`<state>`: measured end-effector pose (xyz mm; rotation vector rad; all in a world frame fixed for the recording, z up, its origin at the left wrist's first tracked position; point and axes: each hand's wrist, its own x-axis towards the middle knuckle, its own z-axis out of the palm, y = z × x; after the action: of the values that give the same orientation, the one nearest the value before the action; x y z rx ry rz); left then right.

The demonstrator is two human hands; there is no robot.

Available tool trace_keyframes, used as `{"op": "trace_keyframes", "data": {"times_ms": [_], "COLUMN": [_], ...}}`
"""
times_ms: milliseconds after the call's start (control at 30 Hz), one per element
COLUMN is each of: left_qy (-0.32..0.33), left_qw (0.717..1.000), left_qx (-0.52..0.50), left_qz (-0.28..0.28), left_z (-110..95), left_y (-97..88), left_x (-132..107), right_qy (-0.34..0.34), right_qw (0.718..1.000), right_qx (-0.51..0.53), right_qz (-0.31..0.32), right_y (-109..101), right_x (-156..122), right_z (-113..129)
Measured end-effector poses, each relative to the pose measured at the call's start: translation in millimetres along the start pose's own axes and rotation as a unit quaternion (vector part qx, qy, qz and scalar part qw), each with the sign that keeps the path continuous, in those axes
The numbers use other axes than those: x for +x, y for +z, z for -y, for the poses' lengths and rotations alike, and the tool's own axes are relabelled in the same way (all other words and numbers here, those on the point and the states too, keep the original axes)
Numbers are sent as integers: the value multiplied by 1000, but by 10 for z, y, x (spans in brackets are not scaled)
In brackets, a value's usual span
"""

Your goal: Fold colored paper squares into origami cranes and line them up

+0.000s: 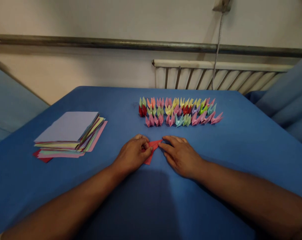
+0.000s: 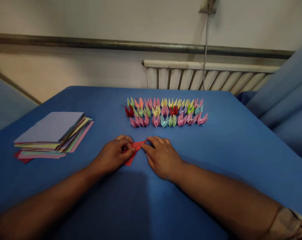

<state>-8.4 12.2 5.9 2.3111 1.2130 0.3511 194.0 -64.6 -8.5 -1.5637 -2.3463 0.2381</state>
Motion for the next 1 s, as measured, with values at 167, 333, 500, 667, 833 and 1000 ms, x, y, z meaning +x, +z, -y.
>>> {"op": "trace_keyframes", "data": {"times_ms": [167,333,500,667,833,1000], "left_qy": [9,12,14,8,16,23], "left_qw": [1000,1000,1000,1000,1000,1000], "left_qx": [-10,-5,6,11,14,6], "left_qz": [1,-1,-3,-3,-4,-5], "left_z": [26,23,30,42,38,56], "left_y": [8,-5,0,11,7,13], "left_x": [7,2,-2,1,-4,-9], "right_qy": [-10,4,20,36,35,-17], "right_qw": [1000,1000,1000,999,999,1000], "right_qx": [-4,-8,-8,-6,10,13], "right_qz": [-3,1,6,7,-2,0], "right_y": [20,8,-19,-24,-26,-5], "right_x": [1,4,12,25,16,-6], "right_z": [-14,-11,2,-8,-10,-15]}}
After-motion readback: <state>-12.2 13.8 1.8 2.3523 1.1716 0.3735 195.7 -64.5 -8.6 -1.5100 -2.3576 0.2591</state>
